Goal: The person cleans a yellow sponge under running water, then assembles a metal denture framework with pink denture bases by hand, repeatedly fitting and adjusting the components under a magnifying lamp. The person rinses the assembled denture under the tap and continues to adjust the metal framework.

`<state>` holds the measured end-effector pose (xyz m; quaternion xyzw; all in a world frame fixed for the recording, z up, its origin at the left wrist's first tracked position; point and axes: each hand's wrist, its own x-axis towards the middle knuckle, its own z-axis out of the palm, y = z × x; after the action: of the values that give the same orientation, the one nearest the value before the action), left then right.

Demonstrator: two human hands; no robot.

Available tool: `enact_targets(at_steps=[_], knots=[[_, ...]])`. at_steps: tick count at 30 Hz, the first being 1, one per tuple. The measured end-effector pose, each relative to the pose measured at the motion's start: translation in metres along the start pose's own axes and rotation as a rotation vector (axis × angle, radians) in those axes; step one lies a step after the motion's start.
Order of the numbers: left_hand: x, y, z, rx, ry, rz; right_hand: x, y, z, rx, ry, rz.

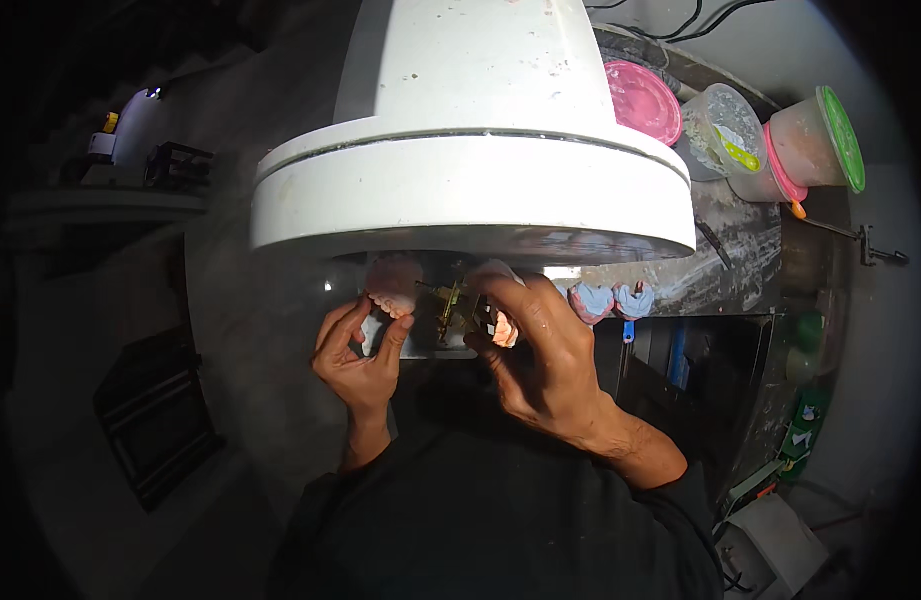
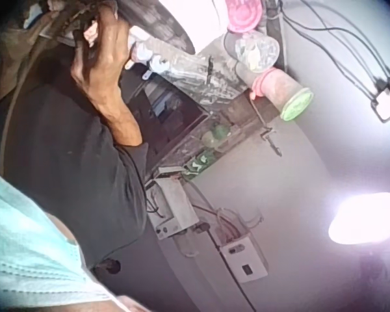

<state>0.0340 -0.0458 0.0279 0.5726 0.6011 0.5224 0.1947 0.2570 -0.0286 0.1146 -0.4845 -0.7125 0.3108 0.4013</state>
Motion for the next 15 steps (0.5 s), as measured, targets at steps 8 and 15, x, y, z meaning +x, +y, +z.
enact_targets(at_steps=[8,15], knots=[[-0.0001,-0.0009,0.0008,-0.010,-0.006,-0.048,0.0042,0.0010,0.0033,-0.013,0.059,-0.070],[0.0035,-0.0071,0.0024,-0.018,0.022,0.026,0.0001,0.0031,0.0058,0.008,0.063,-0.060]])
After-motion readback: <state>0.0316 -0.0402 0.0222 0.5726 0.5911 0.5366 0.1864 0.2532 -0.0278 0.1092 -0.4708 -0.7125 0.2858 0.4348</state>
